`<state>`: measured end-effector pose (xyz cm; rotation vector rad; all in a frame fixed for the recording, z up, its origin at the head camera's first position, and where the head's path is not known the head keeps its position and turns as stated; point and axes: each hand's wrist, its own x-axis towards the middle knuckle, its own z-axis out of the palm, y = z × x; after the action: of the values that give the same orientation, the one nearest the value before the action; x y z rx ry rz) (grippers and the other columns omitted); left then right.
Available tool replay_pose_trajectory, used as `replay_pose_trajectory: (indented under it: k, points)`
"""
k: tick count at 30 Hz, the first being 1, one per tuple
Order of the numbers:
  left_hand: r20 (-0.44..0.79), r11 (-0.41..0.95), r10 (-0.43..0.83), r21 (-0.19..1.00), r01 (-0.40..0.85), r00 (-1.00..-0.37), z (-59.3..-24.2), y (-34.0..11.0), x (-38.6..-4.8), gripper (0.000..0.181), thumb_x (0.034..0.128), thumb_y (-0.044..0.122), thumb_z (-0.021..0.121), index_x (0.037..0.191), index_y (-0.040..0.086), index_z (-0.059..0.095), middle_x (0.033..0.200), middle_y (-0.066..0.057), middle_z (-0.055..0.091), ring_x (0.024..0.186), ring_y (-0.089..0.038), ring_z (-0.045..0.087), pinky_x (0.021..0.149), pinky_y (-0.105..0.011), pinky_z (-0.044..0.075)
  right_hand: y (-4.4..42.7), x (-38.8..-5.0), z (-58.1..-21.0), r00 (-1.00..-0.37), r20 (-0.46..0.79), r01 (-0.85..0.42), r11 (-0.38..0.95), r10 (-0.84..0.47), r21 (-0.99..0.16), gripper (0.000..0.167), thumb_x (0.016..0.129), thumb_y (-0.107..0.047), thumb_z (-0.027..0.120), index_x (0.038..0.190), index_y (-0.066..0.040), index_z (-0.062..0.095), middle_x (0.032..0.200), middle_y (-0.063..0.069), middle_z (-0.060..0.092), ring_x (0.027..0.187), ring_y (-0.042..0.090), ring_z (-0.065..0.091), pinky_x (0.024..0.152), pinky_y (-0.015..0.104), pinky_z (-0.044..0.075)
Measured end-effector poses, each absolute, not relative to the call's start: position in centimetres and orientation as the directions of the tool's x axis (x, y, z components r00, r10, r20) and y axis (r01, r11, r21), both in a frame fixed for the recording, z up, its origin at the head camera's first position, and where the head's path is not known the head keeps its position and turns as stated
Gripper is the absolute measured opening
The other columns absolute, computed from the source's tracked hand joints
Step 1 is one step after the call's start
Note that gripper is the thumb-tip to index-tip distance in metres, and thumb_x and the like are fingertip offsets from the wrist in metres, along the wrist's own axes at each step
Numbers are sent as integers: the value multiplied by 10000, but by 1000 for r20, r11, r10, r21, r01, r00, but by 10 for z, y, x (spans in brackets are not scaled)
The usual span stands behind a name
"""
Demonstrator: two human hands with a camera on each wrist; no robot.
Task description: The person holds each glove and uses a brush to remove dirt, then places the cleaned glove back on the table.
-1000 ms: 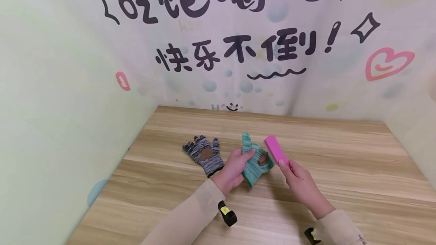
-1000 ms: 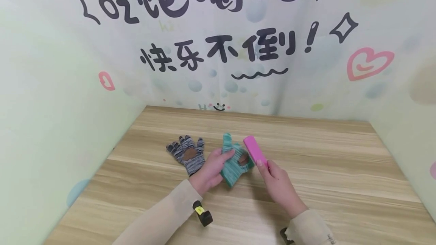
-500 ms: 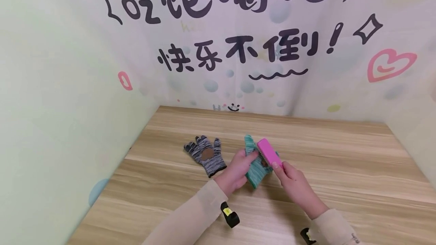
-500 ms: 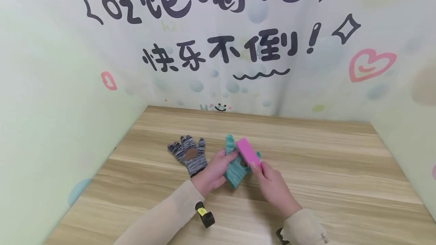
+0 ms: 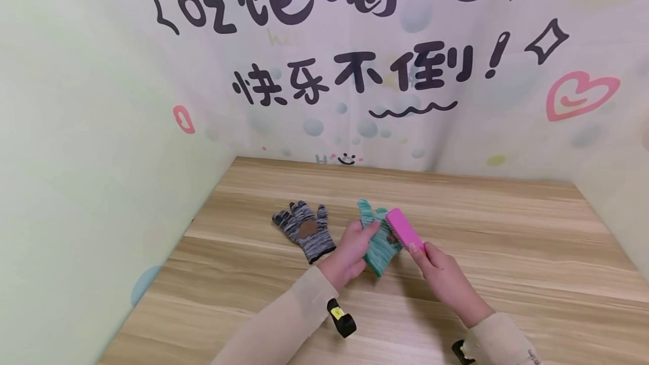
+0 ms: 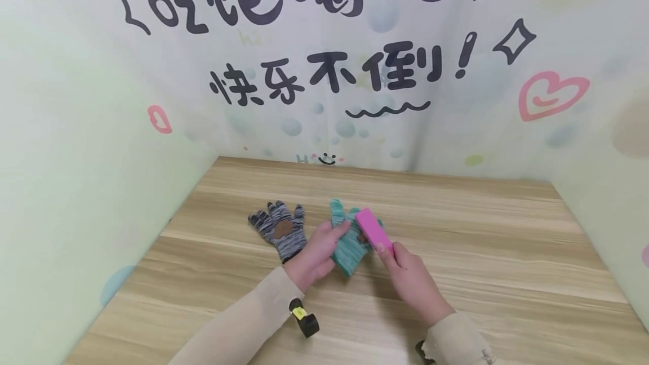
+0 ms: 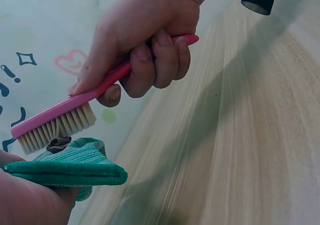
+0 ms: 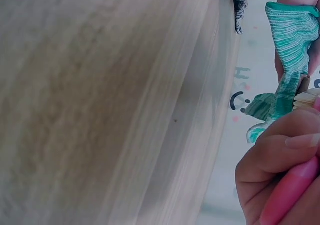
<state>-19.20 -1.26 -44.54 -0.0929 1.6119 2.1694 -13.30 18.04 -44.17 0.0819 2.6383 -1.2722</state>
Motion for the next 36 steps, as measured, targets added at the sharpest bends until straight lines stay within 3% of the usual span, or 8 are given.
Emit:
replay_pose_trajectory:
  k: [17, 22, 28, 36]
  points:
    - [-280, -251, 318, 896, -365, -906, -441, -10, -191, 357, 1078, 310, 466, 1338, 76, 544, 1301, -95, 671, 1169, -198, 661, 1035, -369, 549, 177, -130, -438, -988, -153, 116, 559, -20, -821, 551, 1056, -555, 386, 1106, -25, 529, 730, 41, 470, 630, 150, 431, 494, 259, 374]
    - [-280, -266, 339, 887, -377, -898, -443, -6, -189, 390, 1090, 294, 423, 1408, 71, 468, 1376, -122, 621, 1252, -239, 614, 1090, -411, 508, 170, -132, -434, -992, -123, 87, 551, -28, -830, 545, 1057, -552, 386, 1132, -34, 538, 736, 43, 474, 639, 156, 438, 489, 259, 375]
    - [-253, -311, 343, 878, -364, -905, -444, 0, -186, 420, 1086, 231, 402, 1464, 50, 436, 1459, -142, 569, 1350, -278, 549, 1123, -416, 478, 164, -133, -436, -994, -104, 60, 596, -41, -801, 498, 1066, -520, 393, 1092, -46, 543, 719, 31, 434, 628, 157, 422, 498, 253, 374]
    - [-257, -310, 326, 880, -360, -910, -443, -2, -187, 392, 1084, 217, 401, 1429, 44, 473, 1397, -145, 616, 1264, -236, 608, 1053, -385, 534, 166, -131, -436, -995, -87, 33, 691, -44, -722, 506, 1058, -549, 382, 1047, -67, 535, 680, 11, 395, 586, 155, 389, 472, 256, 338]
